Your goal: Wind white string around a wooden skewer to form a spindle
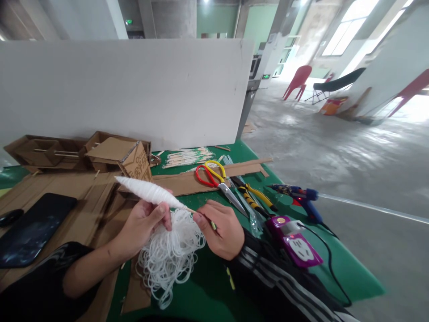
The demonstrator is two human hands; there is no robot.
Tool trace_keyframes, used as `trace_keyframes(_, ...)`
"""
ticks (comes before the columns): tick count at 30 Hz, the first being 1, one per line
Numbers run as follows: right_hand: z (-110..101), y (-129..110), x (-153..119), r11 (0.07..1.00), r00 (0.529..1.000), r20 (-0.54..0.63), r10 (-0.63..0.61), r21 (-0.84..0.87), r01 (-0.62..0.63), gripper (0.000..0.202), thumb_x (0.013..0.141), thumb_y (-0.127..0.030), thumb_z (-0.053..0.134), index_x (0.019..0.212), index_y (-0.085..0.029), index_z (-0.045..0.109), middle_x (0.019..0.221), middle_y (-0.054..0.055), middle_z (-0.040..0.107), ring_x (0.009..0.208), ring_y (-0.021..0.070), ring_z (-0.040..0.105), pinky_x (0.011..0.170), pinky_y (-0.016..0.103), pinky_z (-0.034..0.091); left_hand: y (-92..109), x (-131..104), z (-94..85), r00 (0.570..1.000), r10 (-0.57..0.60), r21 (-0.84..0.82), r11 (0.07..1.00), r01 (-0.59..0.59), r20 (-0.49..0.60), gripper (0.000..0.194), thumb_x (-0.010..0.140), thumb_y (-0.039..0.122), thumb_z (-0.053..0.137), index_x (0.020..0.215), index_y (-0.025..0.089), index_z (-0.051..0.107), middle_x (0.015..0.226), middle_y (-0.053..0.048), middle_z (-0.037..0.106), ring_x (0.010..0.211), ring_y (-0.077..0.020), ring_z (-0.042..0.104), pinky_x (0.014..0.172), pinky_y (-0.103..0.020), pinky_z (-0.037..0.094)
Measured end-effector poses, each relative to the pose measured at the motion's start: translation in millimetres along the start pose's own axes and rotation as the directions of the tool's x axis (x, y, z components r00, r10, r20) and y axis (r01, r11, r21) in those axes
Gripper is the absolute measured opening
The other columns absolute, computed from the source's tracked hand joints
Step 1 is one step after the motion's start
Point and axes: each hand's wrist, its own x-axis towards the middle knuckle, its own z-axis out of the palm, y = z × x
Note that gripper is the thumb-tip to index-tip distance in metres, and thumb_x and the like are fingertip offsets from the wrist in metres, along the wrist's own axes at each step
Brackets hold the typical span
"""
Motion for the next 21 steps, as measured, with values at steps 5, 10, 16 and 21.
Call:
trace_keyframes(5, 2.6, 0.3, -0.6, 0.998, 0.998, -0.04, 0.058, -0.004, -0.059, 0.011, 0.092, -0.022, 0.049, 0.084, -0.019, 0.056, 0.07, 0.002, 0.058, 0.06, 0.0139, 0.053, 0.056, 0.026, 0.044, 1.1, 0.3, -0.8, 1.0, -0.005, 0.058, 0.998, 0.004, 0.017, 0.03, 0.083, 0.042, 0.066, 0.088, 0.012, 0.063, 0.057, 0.001, 0.06, 0.054, -0.0099, 0.055, 0.057, -0.022, 0.046)
trace_keyframes(10, -0.1, -2.2, -0.2, 0.997, 0.994, -0.094, 0.061, -0.043, -0.066, 0.015, 0.092, -0.021, 0.049, 0.08, -0.02, 0.058, 0.068, 0.002, 0.06, 0.06, 0.0143, 0.056, 0.056, 0.025, 0.045, 0.1, -0.5, -0.7, 1.0, -0.01, -0.048, 0.999, 0.009, -0.017, 0.04, 0.076, 0.034, 0.075, 0.107, 0.015, 0.059, 0.065, 0.002, 0.062, 0.058, -0.0101, 0.057, 0.06, -0.023, 0.049)
trace_keyframes(16, -1.1, 1.3, -1.0, 0.996, 0.994, -0.087, 0.063, -0.06, -0.069, 0.019, 0.093, -0.021, 0.047, 0.078, -0.02, 0.057, 0.066, 0.002, 0.059, 0.061, 0.0145, 0.057, 0.058, 0.026, 0.046, -0.4, -1.0, 0.1, 1.0, -0.004, -0.071, 0.997, 0.003, -0.022, 0.024, 0.078, 0.031, 0.074, 0.088, 0.014, 0.061, 0.064, 0.002, 0.06, 0.06, -0.0095, 0.057, 0.062, -0.022, 0.049)
trace_keyframes(21, 1.8, 2.0, -1.0, 0.996, 0.997, -0.047, 0.069, -0.048, -0.071, 0.01, 0.092, -0.025, 0.051, 0.095, -0.019, 0.058, 0.084, 0.006, 0.067, 0.07, 0.0164, 0.064, 0.061, 0.026, 0.051, 2.9, -1.4, 0.6, 1.0, -0.017, -0.013, 1.0, 0.017, -0.022, 0.024, 0.077, 0.033, 0.075, 0.082, 0.013, 0.062, 0.063, 0.001, 0.061, 0.059, -0.0099, 0.057, 0.061, -0.023, 0.049)
